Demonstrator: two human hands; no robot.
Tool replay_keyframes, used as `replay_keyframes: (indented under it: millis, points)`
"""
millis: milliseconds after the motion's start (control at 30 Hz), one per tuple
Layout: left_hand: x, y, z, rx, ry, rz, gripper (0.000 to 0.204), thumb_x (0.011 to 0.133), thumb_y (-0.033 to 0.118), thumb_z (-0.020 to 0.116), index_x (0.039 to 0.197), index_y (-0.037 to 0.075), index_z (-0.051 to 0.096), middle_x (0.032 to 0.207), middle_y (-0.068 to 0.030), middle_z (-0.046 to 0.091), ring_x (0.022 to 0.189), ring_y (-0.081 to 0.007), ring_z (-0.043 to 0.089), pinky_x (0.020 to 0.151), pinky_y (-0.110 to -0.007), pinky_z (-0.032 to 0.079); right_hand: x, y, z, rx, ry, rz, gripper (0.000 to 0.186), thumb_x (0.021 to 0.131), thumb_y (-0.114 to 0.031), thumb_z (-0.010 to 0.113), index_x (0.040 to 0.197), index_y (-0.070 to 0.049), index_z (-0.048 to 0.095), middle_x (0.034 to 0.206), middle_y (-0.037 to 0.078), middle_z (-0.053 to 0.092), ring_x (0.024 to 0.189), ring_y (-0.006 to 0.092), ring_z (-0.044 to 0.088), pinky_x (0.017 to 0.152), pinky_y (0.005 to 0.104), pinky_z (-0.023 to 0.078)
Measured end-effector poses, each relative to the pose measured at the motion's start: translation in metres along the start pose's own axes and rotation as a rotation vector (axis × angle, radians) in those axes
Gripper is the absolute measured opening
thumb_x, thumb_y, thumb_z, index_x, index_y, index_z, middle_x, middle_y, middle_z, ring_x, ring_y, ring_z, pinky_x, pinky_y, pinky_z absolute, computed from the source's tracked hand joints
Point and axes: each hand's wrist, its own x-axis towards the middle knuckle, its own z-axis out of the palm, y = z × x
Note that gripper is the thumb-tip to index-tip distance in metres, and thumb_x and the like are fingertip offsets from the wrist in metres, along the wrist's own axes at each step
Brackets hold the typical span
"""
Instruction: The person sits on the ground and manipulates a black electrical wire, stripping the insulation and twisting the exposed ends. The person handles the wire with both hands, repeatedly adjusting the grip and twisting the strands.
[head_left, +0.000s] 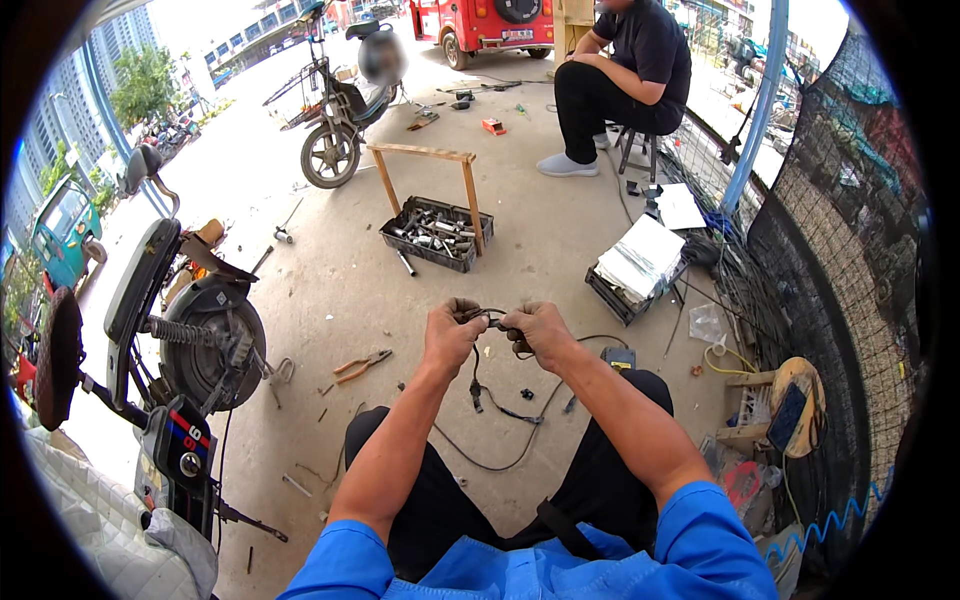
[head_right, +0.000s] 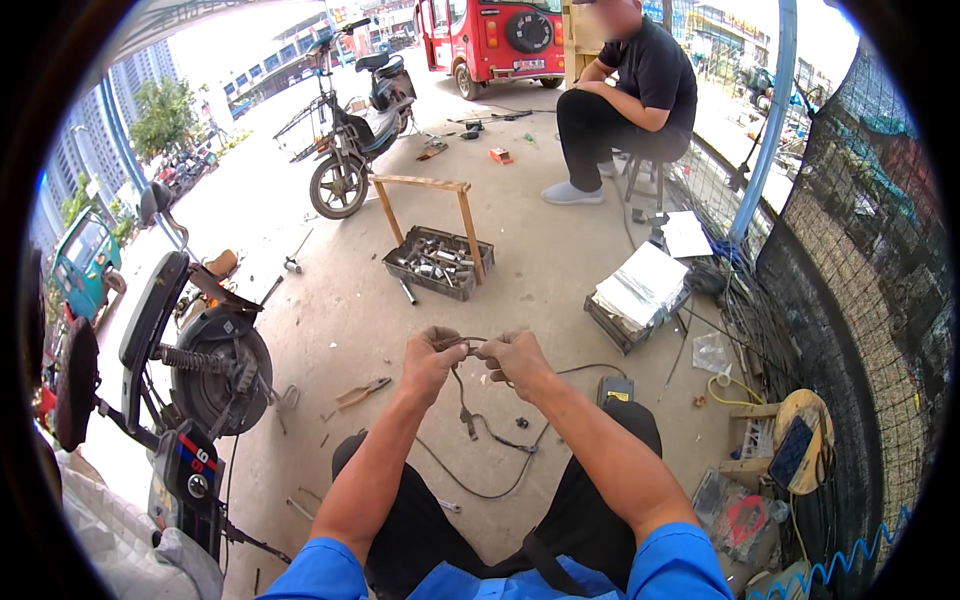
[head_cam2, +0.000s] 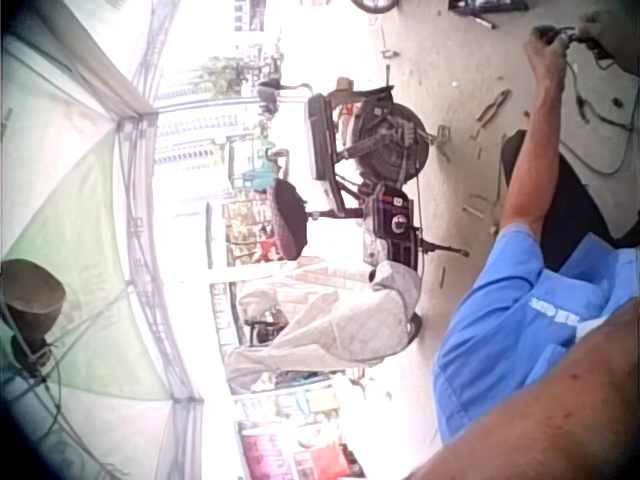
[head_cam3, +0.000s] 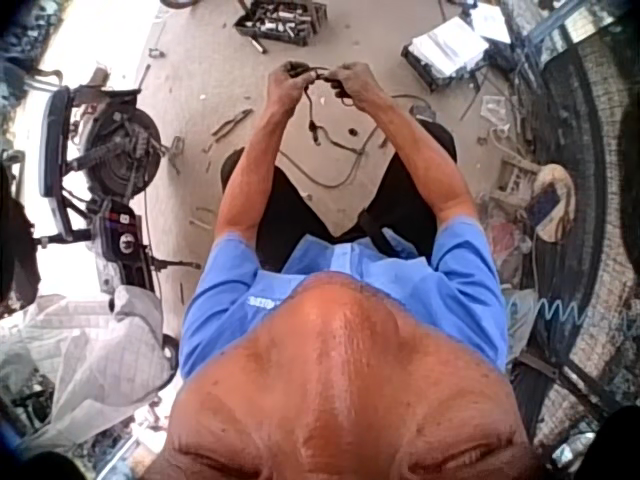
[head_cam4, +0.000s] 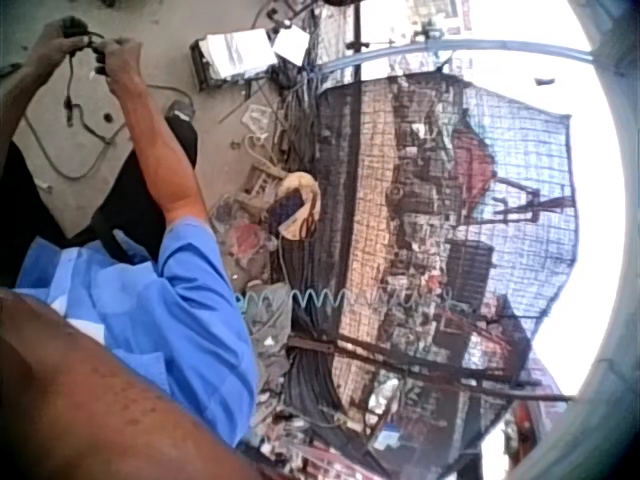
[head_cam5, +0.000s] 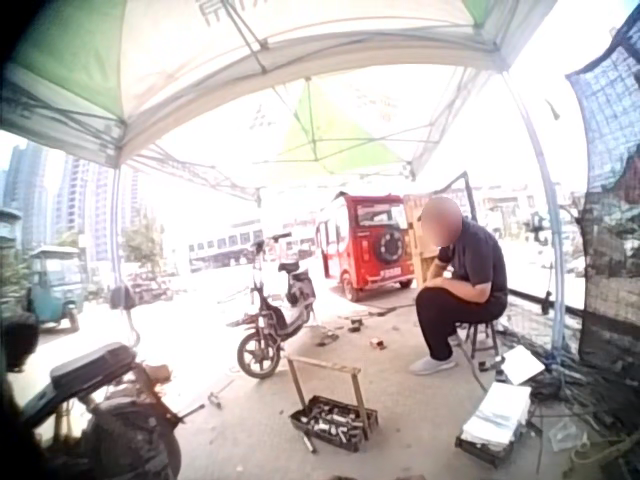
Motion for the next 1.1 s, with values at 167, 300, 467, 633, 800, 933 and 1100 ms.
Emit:
replay_keyframes:
  millis: [167,300,467,633,800,933,1100]
  points:
    - [0.001,0.001,0.0,0.013,0.017,0.005,0.03,0.078,0.0,0.075,0.104,-0.007,0.062,0.088,-0.0123,0.071,0.075,-0.0146,0.064,0.064,-0.026,0.05,0.005,0.005,-0.003,0.009,-0.016,-0.054,0.014,0.085,-0.013,0.072,0.079,-0.003,0.064,0.069,0.004,0.06,0.054,0.0114,0.055,0.047,0.0252,0.045]
    - [0.003,-0.004,0.001,0.009,0.042,0.003,0.033,0.076,-0.001,0.076,0.105,-0.009,0.06,0.091,-0.0138,0.071,0.075,-0.0157,0.065,0.065,-0.027,0.051,0.003,0.005,-0.003,0.013,-0.021,-0.065,0.014,0.084,-0.013,0.073,0.079,-0.004,0.065,0.069,0.004,0.061,0.054,0.011,0.055,0.048,0.0247,0.045]
    - [-0.001,0.002,0.002,-0.042,0.043,-0.009,0.036,0.077,-0.001,0.076,0.107,-0.011,0.059,0.092,-0.0151,0.07,0.076,-0.0167,0.066,0.065,-0.028,0.052,0.004,0.005,-0.004,0.048,-0.028,-0.044,0.015,0.084,-0.014,0.074,0.081,-0.003,0.066,0.07,0.004,0.062,0.055,0.0103,0.054,0.049,0.0248,0.044]
    - [0.0,-0.003,0.003,-0.045,-0.019,0.011,0.034,0.08,-0.002,0.074,0.109,-0.011,0.059,0.094,-0.0154,0.07,0.078,-0.0164,0.066,0.065,-0.027,0.053,0.003,0.004,0.0,0.122,-0.002,-0.056,0.016,0.085,-0.012,0.073,0.084,0.002,0.066,0.071,0.005,0.061,0.055,0.0094,0.052,0.049,0.025,0.042]
    - [0.001,-0.007,0.008,-0.023,-0.023,0.035,0.032,0.082,-0.002,0.073,0.11,-0.011,0.059,0.096,-0.0157,0.071,0.079,-0.0168,0.067,0.066,-0.028,0.054,0.005,0.006,-0.003,0.125,0.043,-0.055,0.016,0.086,-0.012,0.073,0.085,0.002,0.065,0.075,0.009,0.066,0.059,0.0106,0.056,0.049,0.0249,0.043]
    - [0.0,-0.006,0.006,-0.003,-0.031,0.035,0.033,0.082,-0.002,0.071,0.111,-0.01,0.06,0.1,-0.0169,0.071,0.084,-0.0182,0.068,0.072,-0.029,0.055,0.006,0.006,-0.002,0.107,0.044,-0.057,0.016,0.086,-0.012,0.073,0.085,0.002,0.065,0.079,0.012,0.07,0.061,0.0116,0.059,0.05,0.0245,0.045]
    - [-0.007,0.009,0.007,0.089,-0.058,0.065,0.041,0.078,0.002,0.073,0.114,-0.011,0.059,0.104,-0.019,0.071,0.095,-0.0214,0.069,0.082,-0.031,0.056,0.01,0.009,-0.008,0.044,0.051,-0.086,0.02,0.084,-0.017,0.075,0.085,0.001,0.066,0.078,0.011,0.07,0.06,0.0119,0.061,0.047,0.024,0.043]
